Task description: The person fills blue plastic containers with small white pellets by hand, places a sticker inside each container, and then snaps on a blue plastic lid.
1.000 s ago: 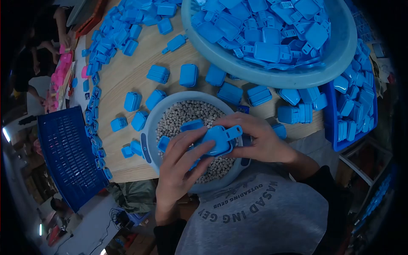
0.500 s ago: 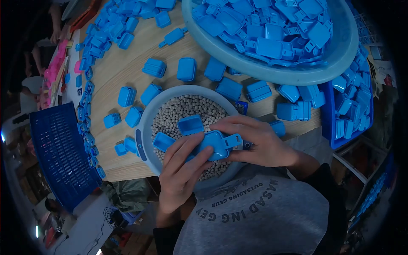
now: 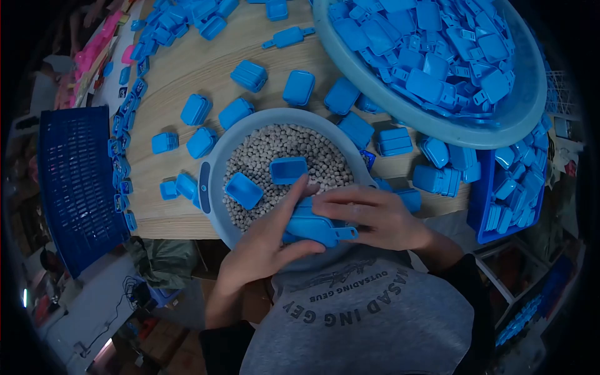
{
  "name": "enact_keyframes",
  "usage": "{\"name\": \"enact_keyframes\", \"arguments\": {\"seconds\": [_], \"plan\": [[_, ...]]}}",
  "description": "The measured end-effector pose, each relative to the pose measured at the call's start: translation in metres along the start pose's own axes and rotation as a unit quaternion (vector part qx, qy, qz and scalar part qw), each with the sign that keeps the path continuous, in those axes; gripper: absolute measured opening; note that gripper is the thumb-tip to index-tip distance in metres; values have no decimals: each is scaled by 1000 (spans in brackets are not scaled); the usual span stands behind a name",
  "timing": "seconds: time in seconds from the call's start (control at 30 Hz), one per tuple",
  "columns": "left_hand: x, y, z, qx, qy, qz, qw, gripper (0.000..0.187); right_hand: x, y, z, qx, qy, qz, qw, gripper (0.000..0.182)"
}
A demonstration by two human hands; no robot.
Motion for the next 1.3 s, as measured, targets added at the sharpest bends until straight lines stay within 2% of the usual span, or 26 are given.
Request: {"name": "enact_keyframes", "arguments": {"seconds": [0.03,0.07,0.27,0.37,0.47,0.57,0.67,0.77,0.87,0.97,1.07,1.17,1.23,1.27,1.3], "plan": [[-1,-1,0,-45,-29,-17,998,86,-3,1,2,-18,0,20,1000,56],[-4,0,0,-30,54,54,997,87,-5,1,4,-34,0,40,999,56],[-4,9,-6,44,58,91,993,82,-4,8,1,-17,81,127,988,57],[-6,10,-8,55,51,99,992,80,4,14,-3,8,42,165,985,62],[-6,8,-11,96,62,131,985,80,-5,10,6,58,71,167,982,44],[3,10,-11,152,145,180,961,83,-7,13,4,213,87,329,916,24],[5,14,-16,171,151,226,947,83,0,20,-4,220,164,464,842,11],[6,18,-17,167,157,260,938,81,8,33,-11,233,234,590,736,16],[9,19,-16,161,173,260,936,79,11,34,-13,200,226,611,732,16],[8,19,-14,126,163,289,935,77,19,32,-13,155,231,678,681,15],[11,11,2,118,128,304,937,73,24,23,-7,164,237,606,741,16],[0,6,13,82,12,336,938,75,32,20,0,130,331,451,819,21],[-12,0,13,170,-15,113,979,81,28,11,6,199,282,434,832,24],[-16,-1,11,211,-27,-2,977,84,26,7,6,233,258,425,836,25],[-14,-2,9,209,-86,-153,962,83,25,5,8,224,133,212,942,28]]}}
Point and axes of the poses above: each hand's wrist, its own z-axis towards the middle knuckle, its own y-axis out of the palm, x = y × z, the point moved 3 cm from there along z, towards the middle knuckle, and after that the axes turned 9 degrees about -y, right-handed, at the moved point
